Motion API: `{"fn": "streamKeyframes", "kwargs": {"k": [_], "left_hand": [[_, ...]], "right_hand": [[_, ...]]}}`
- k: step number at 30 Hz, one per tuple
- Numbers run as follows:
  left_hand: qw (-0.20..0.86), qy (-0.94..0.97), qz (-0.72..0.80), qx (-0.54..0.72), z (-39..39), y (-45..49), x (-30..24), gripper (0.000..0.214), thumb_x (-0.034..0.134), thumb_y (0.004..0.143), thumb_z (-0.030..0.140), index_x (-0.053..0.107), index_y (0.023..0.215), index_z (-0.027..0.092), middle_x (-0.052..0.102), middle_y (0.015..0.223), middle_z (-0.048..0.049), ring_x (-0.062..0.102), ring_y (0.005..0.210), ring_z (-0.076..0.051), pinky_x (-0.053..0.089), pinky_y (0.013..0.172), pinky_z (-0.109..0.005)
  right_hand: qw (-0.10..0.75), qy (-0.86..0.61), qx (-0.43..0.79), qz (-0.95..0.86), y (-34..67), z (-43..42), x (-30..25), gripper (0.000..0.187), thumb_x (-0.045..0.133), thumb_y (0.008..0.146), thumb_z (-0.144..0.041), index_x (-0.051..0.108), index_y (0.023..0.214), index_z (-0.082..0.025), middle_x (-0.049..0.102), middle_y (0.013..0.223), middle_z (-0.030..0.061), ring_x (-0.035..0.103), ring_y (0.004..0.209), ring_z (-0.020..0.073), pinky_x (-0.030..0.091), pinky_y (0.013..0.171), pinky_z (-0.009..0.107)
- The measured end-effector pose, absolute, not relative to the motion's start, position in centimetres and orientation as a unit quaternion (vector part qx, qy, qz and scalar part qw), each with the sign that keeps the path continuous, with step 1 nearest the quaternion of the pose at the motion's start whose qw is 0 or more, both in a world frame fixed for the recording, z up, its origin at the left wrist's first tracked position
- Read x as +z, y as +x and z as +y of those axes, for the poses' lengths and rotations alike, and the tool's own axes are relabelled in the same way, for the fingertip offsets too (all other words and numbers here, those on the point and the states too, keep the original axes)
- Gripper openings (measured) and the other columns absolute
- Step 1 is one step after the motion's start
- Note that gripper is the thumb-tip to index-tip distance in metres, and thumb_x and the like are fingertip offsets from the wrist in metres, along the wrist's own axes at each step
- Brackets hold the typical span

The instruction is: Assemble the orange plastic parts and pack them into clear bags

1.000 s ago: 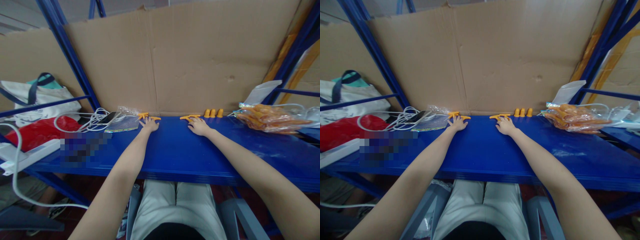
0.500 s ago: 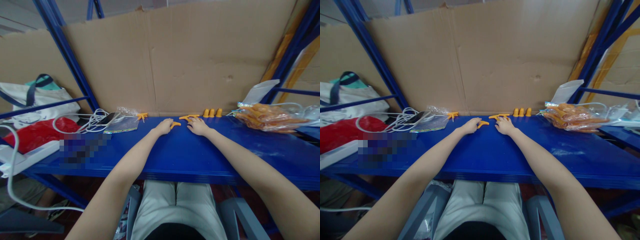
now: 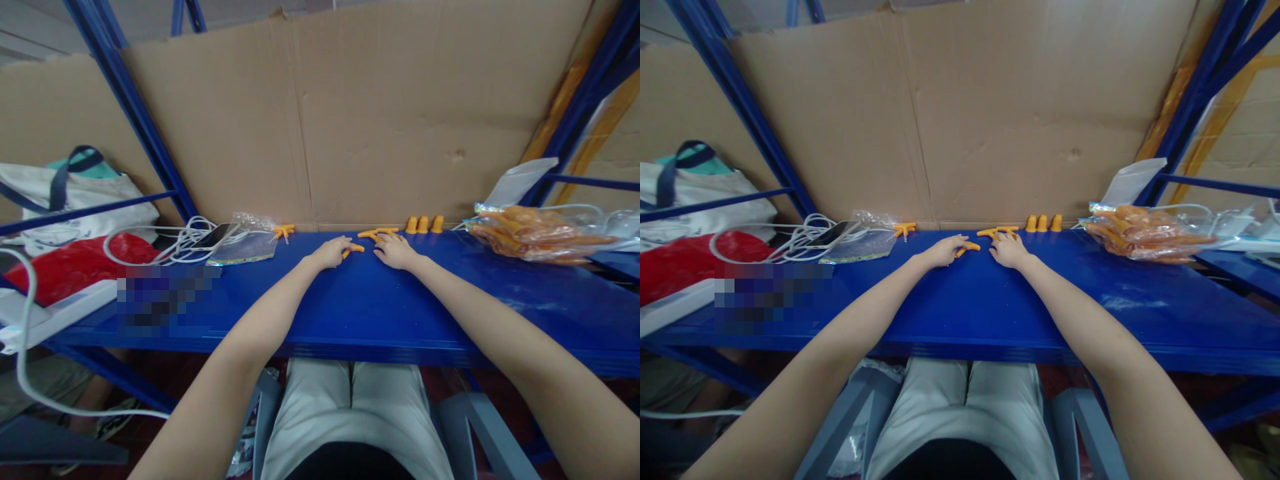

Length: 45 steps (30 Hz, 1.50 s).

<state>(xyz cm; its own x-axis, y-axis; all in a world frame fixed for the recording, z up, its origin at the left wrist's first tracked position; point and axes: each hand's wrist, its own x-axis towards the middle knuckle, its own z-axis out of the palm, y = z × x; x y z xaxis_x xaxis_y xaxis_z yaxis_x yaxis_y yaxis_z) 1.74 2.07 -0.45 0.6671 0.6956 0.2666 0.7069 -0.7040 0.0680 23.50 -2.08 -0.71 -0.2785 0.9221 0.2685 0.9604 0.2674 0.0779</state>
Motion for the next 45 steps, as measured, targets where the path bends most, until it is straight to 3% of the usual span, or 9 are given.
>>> {"fn": "streamKeyframes", "kwargs": {"k": [3, 9, 15, 20, 32, 36, 39, 41, 45], "left_hand": [[0.021, -0.904, -0.411, -0.117, 1.8, 1.8, -0.3, 0.036, 0.047, 0.085, 0.006, 0.066, 0.112, 0.019, 0.057, 0.140, -0.0073, 0.044, 0.136, -0.020, 0.038, 0.111, -0.033], [0.046, -0.884, -0.452, -0.113, 0.5, 1.8, 0.8, 0.027, 0.051, 0.092, 0.024, 0.065, 0.114, 0.022, 0.065, 0.126, -0.0065, 0.058, 0.120, -0.023, 0.043, 0.104, -0.037], [0.088, -0.847, -0.514, -0.107, -0.5, 1.9, 1.5, 0.029, 0.053, 0.091, 0.030, 0.064, 0.116, 0.018, 0.063, 0.124, -0.0109, 0.061, 0.113, -0.026, 0.048, 0.094, -0.034], [0.059, -0.806, -0.584, -0.079, -0.9, 1.9, 1.6, 0.033, 0.047, 0.092, 0.036, 0.065, 0.114, 0.018, 0.068, 0.117, -0.0123, 0.064, 0.109, -0.028, 0.051, 0.088, -0.034], [0.033, -0.801, -0.593, -0.078, -0.7, 1.6, 1.6, 0.036, 0.046, 0.091, 0.040, 0.064, 0.114, 0.019, 0.069, 0.118, -0.0130, 0.064, 0.110, -0.030, 0.050, 0.089, -0.036], [0.002, -0.812, -0.577, -0.088, -0.1, 1.1, 1.6, 0.048, 0.053, 0.087, 0.048, 0.058, 0.125, 0.019, 0.067, 0.121, -0.0120, 0.063, 0.112, -0.029, 0.049, 0.090, -0.034], [-0.077, -0.838, -0.533, -0.091, 0.8, 0.1, 1.9, 0.063, 0.063, 0.081, 0.043, 0.049, 0.137, 0.017, 0.068, 0.119, -0.0109, 0.066, 0.103, -0.026, 0.051, 0.086, -0.032], [-0.138, -0.852, -0.499, -0.084, 1.4, -0.8, 2.0, 0.057, 0.062, 0.082, 0.036, 0.052, 0.135, 0.017, 0.069, 0.117, -0.0086, 0.068, 0.097, -0.023, 0.052, 0.084, -0.031], [-0.114, -0.878, -0.449, -0.122, 2.5, -2.0, 1.7, 0.038, 0.065, 0.080, 0.028, 0.067, 0.116, 0.019, 0.062, 0.132, -0.0070, 0.058, 0.121, -0.024, 0.044, 0.101, -0.032]], "right_hand": [[0.081, -0.598, -0.103, -0.790, 23.4, -2.2, -0.6, 0.042, 0.037, 0.096, -0.035, 0.064, 0.124, -0.020, 0.041, 0.151, 0.0135, 0.035, 0.140, 0.0316, 0.030, 0.110, 0.056], [0.081, -0.597, -0.099, -0.792, 23.5, -2.2, -0.5, 0.042, 0.036, 0.096, -0.034, 0.064, 0.124, -0.019, 0.040, 0.151, 0.0144, 0.034, 0.140, 0.0319, 0.029, 0.110, 0.056], [0.084, -0.595, -0.107, -0.792, 23.4, -2.2, -0.6, 0.042, 0.036, 0.096, -0.035, 0.064, 0.124, -0.020, 0.042, 0.150, 0.0137, 0.036, 0.138, 0.0328, 0.030, 0.109, 0.058], [0.077, -0.603, -0.098, -0.788, 23.2, -2.7, -0.3, 0.041, 0.037, 0.097, -0.034, 0.063, 0.124, -0.019, 0.041, 0.151, 0.0134, 0.034, 0.140, 0.0316, 0.029, 0.110, 0.056], [0.075, -0.609, -0.093, -0.784, 23.0, -2.9, 0.0, 0.042, 0.037, 0.097, -0.033, 0.063, 0.126, -0.017, 0.040, 0.151, 0.0150, 0.033, 0.141, 0.0323, 0.028, 0.111, 0.056], [0.067, -0.607, -0.102, -0.785, 23.1, -2.9, 0.0, 0.043, 0.036, 0.097, -0.033, 0.062, 0.127, -0.016, 0.041, 0.151, 0.0156, 0.035, 0.139, 0.0324, 0.029, 0.111, 0.055], [0.070, -0.603, -0.104, -0.788, 23.2, -2.9, -0.1, 0.044, 0.035, 0.097, -0.033, 0.062, 0.126, -0.016, 0.041, 0.151, 0.0154, 0.035, 0.139, 0.0325, 0.030, 0.110, 0.056], [0.078, -0.600, -0.105, -0.789, 23.2, -2.8, -0.2, 0.042, 0.036, 0.097, -0.034, 0.064, 0.125, -0.018, 0.041, 0.151, 0.0138, 0.035, 0.139, 0.0327, 0.030, 0.110, 0.056], [0.080, -0.601, -0.107, -0.788, 23.3, -2.8, -0.3, 0.041, 0.036, 0.097, -0.034, 0.065, 0.123, -0.020, 0.042, 0.151, 0.0125, 0.036, 0.139, 0.0331, 0.031, 0.110, 0.056]]}}
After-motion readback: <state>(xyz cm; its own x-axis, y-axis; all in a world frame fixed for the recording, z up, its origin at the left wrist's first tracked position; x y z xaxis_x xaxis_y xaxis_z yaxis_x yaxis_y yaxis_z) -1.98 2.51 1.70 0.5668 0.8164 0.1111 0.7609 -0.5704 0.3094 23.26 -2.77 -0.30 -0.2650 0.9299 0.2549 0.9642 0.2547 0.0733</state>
